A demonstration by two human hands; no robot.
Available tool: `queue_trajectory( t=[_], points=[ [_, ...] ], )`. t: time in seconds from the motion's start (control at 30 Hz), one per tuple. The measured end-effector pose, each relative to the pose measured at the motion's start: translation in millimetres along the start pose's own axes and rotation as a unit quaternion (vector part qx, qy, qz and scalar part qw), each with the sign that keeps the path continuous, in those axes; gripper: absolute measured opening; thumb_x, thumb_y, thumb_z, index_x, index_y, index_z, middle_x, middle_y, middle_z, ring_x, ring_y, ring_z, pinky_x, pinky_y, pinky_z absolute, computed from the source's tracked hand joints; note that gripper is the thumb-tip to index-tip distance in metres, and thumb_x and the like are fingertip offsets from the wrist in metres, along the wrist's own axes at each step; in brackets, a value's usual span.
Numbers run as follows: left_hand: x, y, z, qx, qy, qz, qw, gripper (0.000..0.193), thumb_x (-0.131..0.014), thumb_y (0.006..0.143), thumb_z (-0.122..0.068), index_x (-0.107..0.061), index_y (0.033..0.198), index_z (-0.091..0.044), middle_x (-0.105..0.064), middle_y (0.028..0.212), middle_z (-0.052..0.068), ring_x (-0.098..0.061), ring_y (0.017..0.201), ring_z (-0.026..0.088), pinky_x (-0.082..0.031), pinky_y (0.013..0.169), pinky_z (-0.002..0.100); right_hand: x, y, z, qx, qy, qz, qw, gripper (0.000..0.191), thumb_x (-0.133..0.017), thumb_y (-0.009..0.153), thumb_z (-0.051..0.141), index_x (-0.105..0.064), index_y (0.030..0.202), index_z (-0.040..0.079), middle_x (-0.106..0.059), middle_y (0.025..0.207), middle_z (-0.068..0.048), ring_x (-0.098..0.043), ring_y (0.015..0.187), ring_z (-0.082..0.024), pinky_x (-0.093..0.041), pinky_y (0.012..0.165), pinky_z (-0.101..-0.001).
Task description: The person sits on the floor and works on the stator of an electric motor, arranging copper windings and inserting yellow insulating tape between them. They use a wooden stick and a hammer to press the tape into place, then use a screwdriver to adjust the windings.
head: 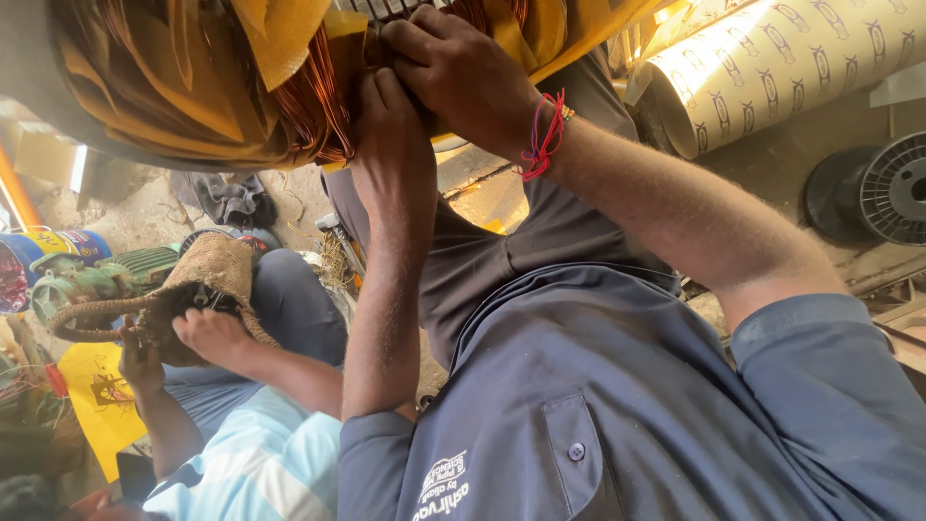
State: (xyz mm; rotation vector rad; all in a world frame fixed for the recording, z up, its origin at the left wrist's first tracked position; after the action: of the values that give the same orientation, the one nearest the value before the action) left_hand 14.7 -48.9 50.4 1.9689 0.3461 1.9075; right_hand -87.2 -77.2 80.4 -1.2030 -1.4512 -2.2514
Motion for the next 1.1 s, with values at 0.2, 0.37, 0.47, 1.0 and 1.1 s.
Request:
queue_trajectory(
  t=[0.2,0.37,0.47,1.0,1.1],
  points=[
    [1,-3,-1,0.005,-0.001,-0.002,1.0,0.018,-0.064,0.094,-0.003,-0.055,0.11,-0.003,-0.063,0.104,0.011,-0.07,0.078,0.024,-0.057,0.062,0.033,0,-3,1,-0.012,0.001,0.006,1.0,0.019,-0.065,0.096,0.009,-0.071,0.113,0.003,-0.062,0.131,-0.006,-0.061,0.123,-0.025,-0.053,0.106,-0.0361],
    [3,-6,-1,0.006,-0.003,0.001,1.0,0.018,-0.063,0.094,-0.002,-0.055,0.11,-0.002,-0.062,0.104,0.011,-0.07,0.077,0.023,-0.058,0.06,0.032,1,-6,0,-0.03,0.016,0.013,0.999,0.019,-0.065,0.097,0.01,-0.071,0.114,0.004,-0.064,0.13,-0.005,-0.063,0.12,-0.026,-0.054,0.101,-0.0373],
    [4,-7,-3,0.006,0.007,-0.008,1.0,0.018,-0.063,0.094,-0.002,-0.054,0.11,-0.002,-0.062,0.104,0.011,-0.071,0.076,0.023,-0.058,0.059,0.031,0,-7,0,-0.033,0.029,0.012,0.999,0.021,-0.065,0.097,0.01,-0.071,0.115,0.003,-0.065,0.13,-0.005,-0.065,0.116,-0.026,-0.055,0.096,-0.0381],
    [16,-18,-1,-0.016,-0.039,-0.005,0.999,0.023,-0.06,0.093,0.002,-0.052,0.114,-0.001,-0.059,0.107,0.013,-0.069,0.083,0.028,-0.057,0.066,0.036,5,-15,16,-0.022,0.017,-0.008,1.0,0.023,-0.067,0.094,0.005,-0.071,0.117,0.001,-0.065,0.131,-0.009,-0.066,0.117,-0.027,-0.057,0.096,-0.0358],
    [19,-17,-1,-0.021,-0.038,0.002,0.999,0.024,-0.061,0.092,0.002,-0.052,0.114,-0.001,-0.059,0.107,0.013,-0.068,0.084,0.028,-0.057,0.066,0.036,5,-14,16,-0.012,0.028,-0.017,0.999,0.021,-0.067,0.093,0.004,-0.07,0.113,0.0,-0.062,0.131,-0.01,-0.062,0.122,-0.027,-0.057,0.103,-0.035]
  ],
)
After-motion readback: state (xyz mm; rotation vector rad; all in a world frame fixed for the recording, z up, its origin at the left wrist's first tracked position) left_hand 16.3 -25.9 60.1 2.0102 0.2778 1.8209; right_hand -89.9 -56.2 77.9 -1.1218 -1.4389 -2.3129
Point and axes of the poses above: each hand's wrist, its own y-axis towards the middle knuckle, its own x-axis out of the back of the hand, z = x × y, the point moved 7 cm from there along y, towards the middle knuckle
